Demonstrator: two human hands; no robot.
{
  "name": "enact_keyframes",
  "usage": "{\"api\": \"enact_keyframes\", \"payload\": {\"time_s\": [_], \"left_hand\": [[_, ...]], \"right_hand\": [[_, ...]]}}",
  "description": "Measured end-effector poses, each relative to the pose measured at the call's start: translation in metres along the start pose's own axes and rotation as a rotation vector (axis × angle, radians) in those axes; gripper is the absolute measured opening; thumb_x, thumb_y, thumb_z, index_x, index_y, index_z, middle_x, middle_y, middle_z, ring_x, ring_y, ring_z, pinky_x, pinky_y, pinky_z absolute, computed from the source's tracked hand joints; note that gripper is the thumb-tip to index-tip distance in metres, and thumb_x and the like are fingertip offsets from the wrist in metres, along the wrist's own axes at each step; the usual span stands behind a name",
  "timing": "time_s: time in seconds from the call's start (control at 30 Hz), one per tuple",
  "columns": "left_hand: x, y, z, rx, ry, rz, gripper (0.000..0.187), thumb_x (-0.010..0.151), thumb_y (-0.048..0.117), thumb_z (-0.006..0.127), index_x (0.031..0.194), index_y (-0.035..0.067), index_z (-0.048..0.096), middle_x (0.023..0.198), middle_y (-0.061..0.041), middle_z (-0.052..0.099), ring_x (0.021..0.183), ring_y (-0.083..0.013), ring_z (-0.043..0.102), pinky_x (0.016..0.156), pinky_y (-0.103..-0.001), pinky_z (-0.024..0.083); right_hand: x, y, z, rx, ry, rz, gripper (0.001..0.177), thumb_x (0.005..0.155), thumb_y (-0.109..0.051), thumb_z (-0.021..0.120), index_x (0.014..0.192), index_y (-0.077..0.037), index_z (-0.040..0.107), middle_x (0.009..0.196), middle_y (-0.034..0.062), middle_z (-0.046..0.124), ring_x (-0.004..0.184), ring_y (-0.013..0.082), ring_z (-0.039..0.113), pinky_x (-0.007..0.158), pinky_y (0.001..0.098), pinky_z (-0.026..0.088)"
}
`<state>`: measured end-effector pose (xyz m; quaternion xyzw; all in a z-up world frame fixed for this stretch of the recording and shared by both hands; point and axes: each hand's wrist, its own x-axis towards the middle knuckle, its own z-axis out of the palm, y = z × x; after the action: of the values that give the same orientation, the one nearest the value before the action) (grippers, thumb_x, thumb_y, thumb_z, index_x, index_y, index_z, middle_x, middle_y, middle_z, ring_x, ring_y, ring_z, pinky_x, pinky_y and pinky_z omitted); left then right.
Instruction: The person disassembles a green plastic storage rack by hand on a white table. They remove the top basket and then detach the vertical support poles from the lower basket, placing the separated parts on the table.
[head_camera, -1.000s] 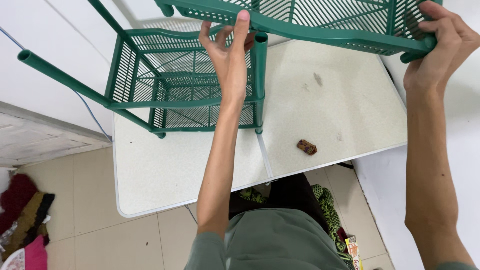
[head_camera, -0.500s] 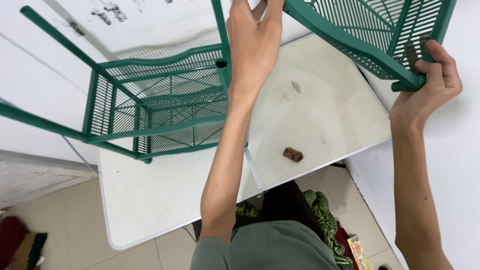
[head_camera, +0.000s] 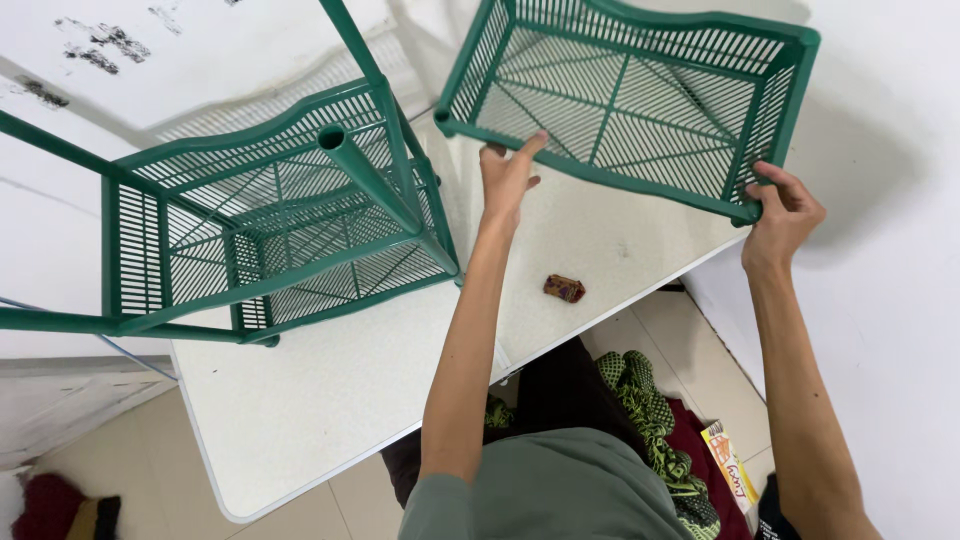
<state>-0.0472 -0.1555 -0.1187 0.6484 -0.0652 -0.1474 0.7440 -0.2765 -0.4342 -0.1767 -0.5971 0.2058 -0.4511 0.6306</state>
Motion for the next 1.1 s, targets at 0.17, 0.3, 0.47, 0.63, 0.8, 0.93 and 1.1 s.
{"api": "enact_keyframes", "payload": {"time_s": [0.17, 0.3, 0.47, 0.63, 0.8, 0.93, 1.1], "left_hand": [[-0.005, -0.075, -0.041, -0.097, 0.044, -0.425, 0.074, 0.097, 0.055, 0.052, 0.129, -0.011, 0.055, 0.127, -0.026, 0.061, 0.097, -0.0347, 0.071, 0.073, -0.043, 0.064], [-0.015, -0.129, -0.059, -0.046, 0.046, -0.562, 0.065, 0.102, 0.050, 0.034, 0.131, -0.007, 0.045, 0.120, -0.028, 0.065, 0.102, -0.0459, 0.073, 0.079, -0.047, 0.063], [-0.032, -0.183, -0.080, -0.341, -0.003, -0.598, 0.062, 0.109, 0.037, 0.035, 0.136, -0.019, 0.040, 0.126, -0.037, 0.061, 0.100, -0.0412, 0.075, 0.081, -0.044, 0.066], [-0.068, -0.183, -0.071, -0.086, -0.013, -0.594, 0.055, 0.107, 0.043, 0.038, 0.108, -0.010, 0.054, 0.100, -0.025, 0.068, 0.084, -0.0359, 0.076, 0.078, -0.044, 0.064], [-0.097, -0.144, -0.071, 0.881, -0.122, -0.333, 0.074, 0.106, 0.053, 0.047, 0.053, 0.003, 0.062, 0.048, -0.010, 0.059, 0.054, -0.0294, 0.070, 0.063, -0.038, 0.056], [-0.108, -0.126, -0.077, 1.022, 0.113, 0.040, 0.047, 0.089, 0.043, 0.075, 0.071, 0.001, 0.063, 0.062, -0.011, 0.063, 0.060, -0.0303, 0.065, 0.062, -0.042, 0.051], [-0.112, -0.120, -0.093, 0.976, 0.128, 0.152, 0.065, 0.076, 0.033, 0.087, 0.120, 0.000, 0.054, 0.115, -0.022, 0.057, 0.095, -0.0346, 0.064, 0.071, -0.046, 0.055]], "right_hand": [[-0.002, 0.073, -0.047, 0.141, -0.033, 0.257, 0.021, 0.096, 0.009, 0.060, 0.113, 0.007, 0.072, 0.101, 0.0091, 0.070, 0.083, 0.0124, 0.065, 0.070, 0.0241, 0.051], [-0.002, 0.114, -0.062, 0.112, -0.107, 0.338, 0.019, 0.098, 0.007, 0.060, 0.113, 0.005, 0.071, 0.098, 0.0095, 0.068, 0.086, 0.0121, 0.065, 0.073, 0.0231, 0.051], [-0.004, 0.130, -0.060, -0.069, -0.214, 0.349, 0.027, 0.093, 0.010, 0.058, 0.116, 0.003, 0.071, 0.116, 0.0083, 0.071, 0.096, 0.0123, 0.064, 0.084, 0.0239, 0.052], [-0.011, 0.133, -0.062, -0.426, -0.352, 0.167, 0.041, 0.103, 0.001, 0.057, 0.143, -0.005, 0.064, 0.136, 0.0110, 0.065, 0.112, 0.0170, 0.056, 0.098, 0.0291, 0.045], [-0.029, 0.139, -0.060, -0.612, -0.123, -0.151, 0.044, 0.116, -0.011, 0.055, 0.158, -0.003, 0.047, 0.144, 0.0173, 0.053, 0.122, 0.0267, 0.055, 0.100, 0.0353, 0.047], [-0.051, 0.143, -0.063, -0.552, 0.021, 0.036, 0.044, 0.112, -0.018, 0.059, 0.151, 0.000, 0.048, 0.138, 0.0160, 0.057, 0.105, 0.0238, 0.061, 0.083, 0.0352, 0.054], [-0.045, 0.148, -0.076, -0.294, -0.127, 0.271, 0.040, 0.117, -0.027, 0.058, 0.145, 0.001, 0.054, 0.124, 0.0189, 0.063, 0.086, 0.0168, 0.064, 0.058, 0.0296, 0.055]]}}
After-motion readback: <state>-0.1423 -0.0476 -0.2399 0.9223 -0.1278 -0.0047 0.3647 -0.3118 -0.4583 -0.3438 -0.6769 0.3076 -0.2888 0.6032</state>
